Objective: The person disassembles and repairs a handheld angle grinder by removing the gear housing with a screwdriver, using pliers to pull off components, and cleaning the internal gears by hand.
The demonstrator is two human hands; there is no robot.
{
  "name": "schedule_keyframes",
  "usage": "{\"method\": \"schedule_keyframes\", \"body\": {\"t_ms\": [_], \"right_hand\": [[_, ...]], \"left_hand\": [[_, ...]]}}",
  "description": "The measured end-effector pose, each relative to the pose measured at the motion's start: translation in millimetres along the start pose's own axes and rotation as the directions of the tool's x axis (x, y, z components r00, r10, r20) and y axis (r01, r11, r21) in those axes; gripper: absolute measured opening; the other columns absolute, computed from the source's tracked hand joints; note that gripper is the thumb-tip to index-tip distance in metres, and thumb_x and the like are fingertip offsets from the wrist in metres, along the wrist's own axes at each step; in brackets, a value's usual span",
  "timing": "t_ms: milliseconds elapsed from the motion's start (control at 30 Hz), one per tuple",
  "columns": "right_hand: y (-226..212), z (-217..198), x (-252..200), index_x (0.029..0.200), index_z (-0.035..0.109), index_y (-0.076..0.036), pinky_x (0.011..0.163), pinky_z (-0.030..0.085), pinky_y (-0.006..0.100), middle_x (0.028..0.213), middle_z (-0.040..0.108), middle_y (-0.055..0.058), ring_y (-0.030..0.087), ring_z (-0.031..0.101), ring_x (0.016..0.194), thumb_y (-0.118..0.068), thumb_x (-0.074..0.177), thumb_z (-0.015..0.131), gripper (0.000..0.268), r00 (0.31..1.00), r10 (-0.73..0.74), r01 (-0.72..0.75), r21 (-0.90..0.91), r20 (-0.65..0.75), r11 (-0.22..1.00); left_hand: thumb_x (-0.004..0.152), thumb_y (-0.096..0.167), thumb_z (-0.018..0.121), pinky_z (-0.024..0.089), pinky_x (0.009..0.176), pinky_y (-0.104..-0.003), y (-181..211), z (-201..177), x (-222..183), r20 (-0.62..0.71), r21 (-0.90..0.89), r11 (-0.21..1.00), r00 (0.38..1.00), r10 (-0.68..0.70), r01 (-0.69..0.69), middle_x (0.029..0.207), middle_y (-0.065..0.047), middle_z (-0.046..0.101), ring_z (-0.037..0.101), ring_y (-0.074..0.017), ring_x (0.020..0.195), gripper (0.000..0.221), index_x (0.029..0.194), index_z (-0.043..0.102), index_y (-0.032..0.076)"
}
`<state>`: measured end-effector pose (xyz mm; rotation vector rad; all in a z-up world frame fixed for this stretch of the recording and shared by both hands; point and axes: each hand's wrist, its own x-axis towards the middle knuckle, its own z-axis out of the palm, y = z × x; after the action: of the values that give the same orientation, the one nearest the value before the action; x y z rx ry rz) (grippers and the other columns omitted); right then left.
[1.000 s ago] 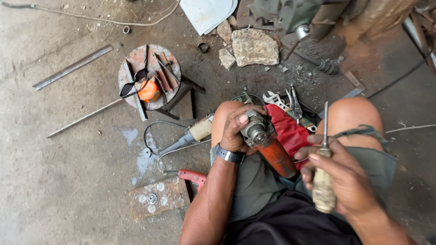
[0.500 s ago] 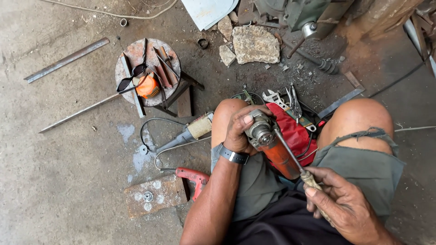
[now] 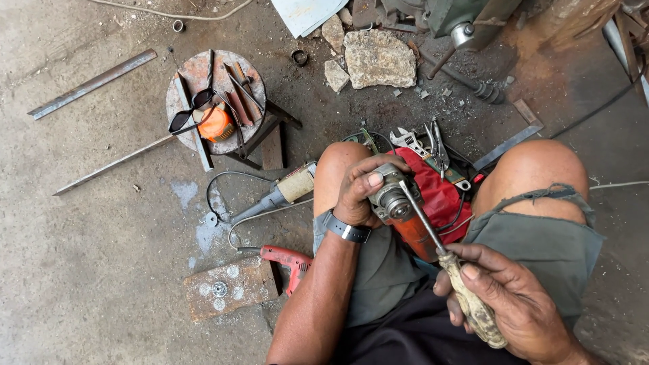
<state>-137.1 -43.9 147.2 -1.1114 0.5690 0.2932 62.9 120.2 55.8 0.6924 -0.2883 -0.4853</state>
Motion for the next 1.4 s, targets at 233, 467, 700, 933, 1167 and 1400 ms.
{"method": "schedule_keyframes", "body": {"t_ms": [233, 467, 700, 933, 1167, 1400], "right_hand": [[-8, 0, -1, 0.14, 0.067, 0.003, 0.042, 0.05, 0.052, 0.088, 0.076, 0.034, 0.04, 0.06, 0.049, -0.017, 0.098, 0.056, 0.048, 0.995, 0.056, -0.056, -0.003, -0.082, 0.998], [-10, -2, -2, 0.134, 0.068, 0.008, 0.042, 0.051, 0.05, 0.083, 0.078, 0.038, 0.041, 0.059, 0.046, -0.01, 0.096, 0.058, 0.043, 0.988, 0.04, -0.048, -0.055, -0.147, 0.997], [-21, -9, 10, 0.138, 0.066, 0.006, 0.052, 0.052, 0.049, 0.091, 0.075, 0.032, 0.04, 0.061, 0.055, -0.005, 0.094, 0.059, 0.046, 0.96, -0.048, -0.004, -0.187, -0.276, 0.982], [9, -51, 104, 0.144, 0.053, -0.001, 0.04, 0.048, 0.039, 0.111, 0.073, 0.022, 0.027, 0.062, 0.061, 0.001, 0.089, 0.067, 0.057, 0.895, -0.115, 0.11, -0.038, -0.43, 0.993], [63, -110, 244, 0.156, 0.027, 0.01, 0.041, 0.06, 0.039, 0.115, 0.064, 0.025, 0.031, 0.071, 0.07, -0.004, 0.099, 0.068, 0.072, 0.86, -0.156, 0.062, -0.205, -0.486, 0.977], [113, -169, 322, 0.154, 0.043, -0.004, 0.041, 0.05, 0.036, 0.122, 0.065, 0.021, 0.026, 0.065, 0.071, -0.003, 0.097, 0.066, 0.062, 0.724, 0.04, -0.33, -0.295, -0.689, 0.897]], "left_hand": [[0.085, 0.04, 0.077, 0.051, 0.072, -0.029, 0, 0, -1, 0.058, -0.018, 0.999, 0.998, -0.027, 0.028, 0.103, -0.014, 0.07, 0.067, -0.02, 0.084, 0.05, 0.11, 0.075, -0.003], [0.086, 0.039, 0.078, 0.051, 0.071, -0.028, 0, -2, -3, 0.064, 0.004, 0.999, 0.997, -0.04, 0.04, 0.104, -0.012, 0.07, 0.067, -0.0185, 0.083, 0.049, 0.111, 0.075, -0.003], [0.085, 0.04, 0.078, 0.055, 0.075, -0.029, -8, -9, -6, 0.069, 0.082, 0.995, 0.996, -0.064, 0.058, 0.105, -0.012, 0.073, 0.07, -0.0179, 0.087, 0.05, 0.112, 0.075, -0.002], [0.088, 0.05, 0.075, 0.052, 0.092, -0.03, 12, -9, -22, 0.06, 0.47, 0.882, 0.998, -0.001, -0.027, 0.111, -0.005, 0.073, 0.067, -0.0158, 0.102, 0.045, 0.112, 0.077, 0.012], [0.081, 0.038, 0.081, 0.048, 0.074, -0.031, 25, 17, -20, -0.194, 0.544, 0.839, 0.974, 0.12, 0.005, 0.093, -0.016, 0.07, 0.059, -0.0172, 0.088, 0.045, 0.109, 0.081, 0.003], [0.077, 0.034, 0.079, 0.05, 0.07, -0.029, 8, -9, -27, -0.528, 0.406, 0.863, 0.848, -0.047, 0.3, 0.084, -0.009, 0.072, 0.063, -0.0157, 0.08, 0.042, 0.101, 0.082, 0.001]]}}
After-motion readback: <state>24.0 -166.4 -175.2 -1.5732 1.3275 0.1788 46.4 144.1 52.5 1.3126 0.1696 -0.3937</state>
